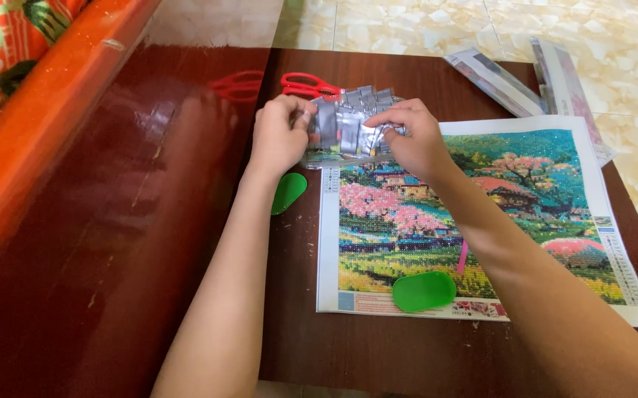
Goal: The person performs diamond painting by picking up small resin diamonds with a pen tool and placing them onto a sticky canvas, occasionally using a scraper to shift the canvas and an eraser to reposition the diamonds.
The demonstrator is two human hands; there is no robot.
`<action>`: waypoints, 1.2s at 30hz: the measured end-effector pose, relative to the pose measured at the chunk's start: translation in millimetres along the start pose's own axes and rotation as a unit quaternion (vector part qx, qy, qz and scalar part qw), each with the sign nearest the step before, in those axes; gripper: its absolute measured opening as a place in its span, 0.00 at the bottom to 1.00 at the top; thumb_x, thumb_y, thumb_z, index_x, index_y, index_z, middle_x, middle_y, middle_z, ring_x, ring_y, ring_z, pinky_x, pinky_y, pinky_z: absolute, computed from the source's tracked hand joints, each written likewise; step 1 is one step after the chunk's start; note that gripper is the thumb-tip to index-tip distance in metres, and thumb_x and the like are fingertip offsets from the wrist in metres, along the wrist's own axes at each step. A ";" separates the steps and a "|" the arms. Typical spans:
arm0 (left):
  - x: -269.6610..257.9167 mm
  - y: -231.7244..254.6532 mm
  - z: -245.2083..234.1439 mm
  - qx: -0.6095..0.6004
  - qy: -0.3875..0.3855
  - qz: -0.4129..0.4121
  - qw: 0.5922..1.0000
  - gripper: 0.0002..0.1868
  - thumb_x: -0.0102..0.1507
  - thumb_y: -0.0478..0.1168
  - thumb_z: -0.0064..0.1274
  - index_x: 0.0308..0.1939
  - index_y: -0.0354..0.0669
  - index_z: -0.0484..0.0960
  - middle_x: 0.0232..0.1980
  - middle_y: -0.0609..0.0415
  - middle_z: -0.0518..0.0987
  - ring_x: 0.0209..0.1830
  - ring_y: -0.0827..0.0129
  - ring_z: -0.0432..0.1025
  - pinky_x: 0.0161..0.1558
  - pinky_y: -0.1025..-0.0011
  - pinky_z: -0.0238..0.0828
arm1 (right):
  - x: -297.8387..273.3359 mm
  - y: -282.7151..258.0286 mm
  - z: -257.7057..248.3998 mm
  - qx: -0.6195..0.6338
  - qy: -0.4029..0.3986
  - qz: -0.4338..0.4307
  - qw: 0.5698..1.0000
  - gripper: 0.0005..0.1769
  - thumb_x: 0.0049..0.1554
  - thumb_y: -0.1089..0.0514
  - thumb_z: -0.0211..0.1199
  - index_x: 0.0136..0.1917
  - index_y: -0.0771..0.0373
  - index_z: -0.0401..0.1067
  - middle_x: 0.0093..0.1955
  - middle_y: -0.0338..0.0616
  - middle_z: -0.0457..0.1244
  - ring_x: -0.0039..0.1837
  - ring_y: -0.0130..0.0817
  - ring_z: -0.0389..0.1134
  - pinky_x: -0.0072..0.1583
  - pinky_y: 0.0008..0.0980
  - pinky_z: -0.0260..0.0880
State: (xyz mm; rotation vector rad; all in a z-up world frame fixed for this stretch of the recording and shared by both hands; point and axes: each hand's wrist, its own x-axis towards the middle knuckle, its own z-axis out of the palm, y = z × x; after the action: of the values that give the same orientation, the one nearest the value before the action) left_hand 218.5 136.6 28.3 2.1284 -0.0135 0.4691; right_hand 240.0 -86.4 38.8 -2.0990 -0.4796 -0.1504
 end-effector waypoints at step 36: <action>-247.0 33.6 -16.6 0.299 0.223 -0.046 0.927 0.31 0.58 0.33 0.61 0.62 0.30 0.65 0.50 0.40 0.77 0.49 0.44 0.72 0.50 0.51 0.66 | -242.4 -42.0 -47.5 0.281 0.107 0.104 0.948 0.10 0.54 0.66 0.69 0.48 0.73 0.74 0.37 0.56 0.68 0.36 0.36 0.71 0.43 0.31 0.75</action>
State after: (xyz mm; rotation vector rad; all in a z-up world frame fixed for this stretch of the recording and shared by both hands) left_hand -22.2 89.5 -19.4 2.5384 0.5492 0.9894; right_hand 5.3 -173.3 27.4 -1.5361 -0.1390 -0.1020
